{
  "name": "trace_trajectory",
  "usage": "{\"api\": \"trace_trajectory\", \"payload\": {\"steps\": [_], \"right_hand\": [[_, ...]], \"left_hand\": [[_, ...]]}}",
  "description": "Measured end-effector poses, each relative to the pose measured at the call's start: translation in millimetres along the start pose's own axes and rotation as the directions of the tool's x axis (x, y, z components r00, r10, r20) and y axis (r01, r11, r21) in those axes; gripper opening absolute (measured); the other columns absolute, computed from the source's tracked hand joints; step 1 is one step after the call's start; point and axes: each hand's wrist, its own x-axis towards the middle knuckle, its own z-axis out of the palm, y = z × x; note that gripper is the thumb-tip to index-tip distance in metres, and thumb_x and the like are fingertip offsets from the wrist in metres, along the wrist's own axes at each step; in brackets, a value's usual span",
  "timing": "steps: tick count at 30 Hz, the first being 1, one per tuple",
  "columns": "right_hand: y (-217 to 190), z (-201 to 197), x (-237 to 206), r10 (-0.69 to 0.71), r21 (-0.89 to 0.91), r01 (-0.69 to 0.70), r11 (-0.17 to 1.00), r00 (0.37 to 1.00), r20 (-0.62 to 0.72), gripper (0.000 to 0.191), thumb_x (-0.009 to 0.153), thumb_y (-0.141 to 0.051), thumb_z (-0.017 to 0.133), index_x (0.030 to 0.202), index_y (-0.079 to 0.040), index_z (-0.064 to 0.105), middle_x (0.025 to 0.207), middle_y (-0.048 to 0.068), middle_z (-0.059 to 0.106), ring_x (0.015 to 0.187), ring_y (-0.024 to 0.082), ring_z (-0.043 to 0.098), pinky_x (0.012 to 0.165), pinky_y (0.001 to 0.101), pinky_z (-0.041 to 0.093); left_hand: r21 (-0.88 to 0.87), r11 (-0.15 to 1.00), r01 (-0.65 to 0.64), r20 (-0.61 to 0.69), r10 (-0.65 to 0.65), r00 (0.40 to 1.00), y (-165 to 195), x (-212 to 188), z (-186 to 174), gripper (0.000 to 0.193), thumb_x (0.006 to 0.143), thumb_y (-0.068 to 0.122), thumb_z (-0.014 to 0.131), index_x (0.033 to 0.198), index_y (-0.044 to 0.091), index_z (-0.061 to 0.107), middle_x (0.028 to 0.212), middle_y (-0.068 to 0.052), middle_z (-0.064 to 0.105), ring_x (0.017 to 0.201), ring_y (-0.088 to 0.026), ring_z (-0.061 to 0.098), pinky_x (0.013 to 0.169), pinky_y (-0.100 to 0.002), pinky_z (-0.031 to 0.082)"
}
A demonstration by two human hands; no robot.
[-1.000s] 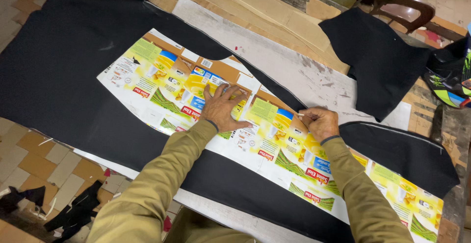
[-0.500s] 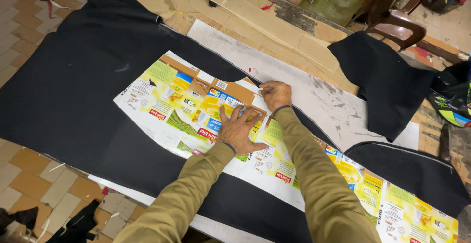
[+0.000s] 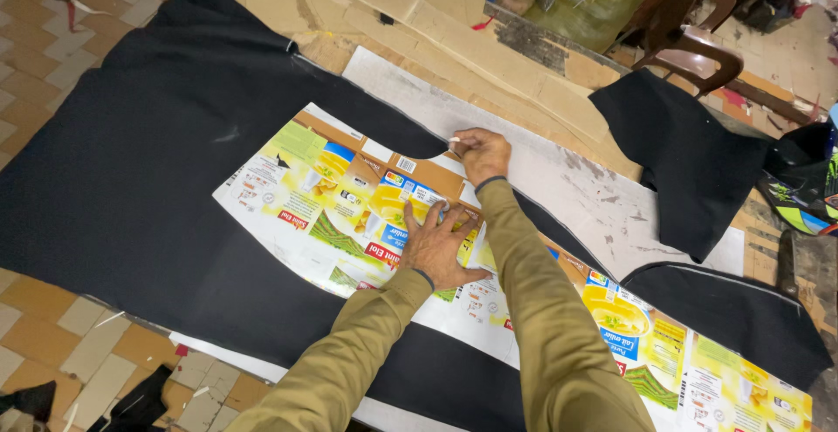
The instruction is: The person places a printed paper pattern on a black fabric sheet, traces the outline with chalk, and then uses shears to cut the fabric along the marked lines. The cut fabric piece is separated from the main sheet.
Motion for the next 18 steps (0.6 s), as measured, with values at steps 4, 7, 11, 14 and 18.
{"api": "trace_trajectory", "payload": {"steps": [4, 7, 11, 14, 18], "right_hand": [[36.5, -29.9, -51.2, 0.039, 0.321, 0.013, 0.947, 0.987, -0.154, 0.02, 0.087, 0.011, 0.066, 0.104, 0.004, 0.072, 0.095, 0.01, 0.076, 0.085, 0.013, 0.07, 0.076, 0.0252, 0.058], [68.3, -36.6, -93.2, 0.188, 0.347, -0.095, 0.933, 0.951, -0.247, 0.019, 0.091, 0.006, 0.069, 0.109, 0.003, 0.069, 0.092, 0.008, 0.074, 0.081, 0.012, 0.069, 0.074, 0.0239, 0.057], [95.4, -24.7, -117.4, 0.118, 0.366, -0.026, 0.93, 0.966, -0.23, 0.016, 0.097, 0.001, 0.069, 0.112, 0.001, 0.063, 0.095, 0.007, 0.072, 0.083, 0.01, 0.069, 0.07, 0.0208, 0.052], [101.6, -17.4, -121.9, 0.097, 0.378, 0.007, 0.926, 0.963, -0.253, 0.016, 0.098, 0.001, 0.07, 0.112, 0.001, 0.062, 0.097, 0.007, 0.072, 0.085, 0.01, 0.068, 0.072, 0.0202, 0.052], [106.4, -9.3, -120.8, 0.067, 0.345, 0.027, 0.938, 0.963, -0.26, 0.015, 0.098, 0.004, 0.069, 0.111, 0.002, 0.062, 0.098, 0.007, 0.071, 0.088, 0.011, 0.07, 0.08, 0.0223, 0.056]], "left_hand": [[0.0, 1.0, 0.01, 0.005, -0.01, 1.0, 2.4, -2.1, 0.7, 0.1, 0.064, 0.078, 0.073, 0.141, 0.018, 0.054, 0.153, -0.008, 0.039, 0.146, -0.036, 0.023, 0.109, -0.083, 0.0], [-0.024, 1.0, 0.019, -0.02, -0.019, 1.0, 0.7, -4.1, 2.1, 0.095, 0.066, 0.066, 0.078, 0.138, 0.01, 0.052, 0.152, -0.007, 0.04, 0.146, -0.034, 0.026, 0.11, -0.081, 0.003], [-0.012, 1.0, 0.008, -0.1, -0.009, 0.995, -5.4, -6.7, 9.4, 0.078, 0.073, 0.048, 0.078, 0.136, 0.009, 0.053, 0.149, -0.007, 0.045, 0.146, -0.031, 0.03, 0.112, -0.08, 0.008], [-0.091, 0.995, -0.026, -0.146, 0.013, 0.989, -16.9, -12.0, 8.3, 0.074, 0.071, 0.039, 0.08, 0.134, 0.007, 0.057, 0.145, -0.008, 0.047, 0.143, -0.031, 0.033, 0.115, -0.073, 0.012], [-0.031, 0.994, -0.107, -0.258, 0.095, 0.962, -77.0, -20.4, -24.6, 0.061, 0.079, 0.038, 0.081, 0.129, 0.008, 0.064, 0.144, -0.011, 0.049, 0.143, -0.033, 0.038, 0.121, -0.059, 0.026]]}}
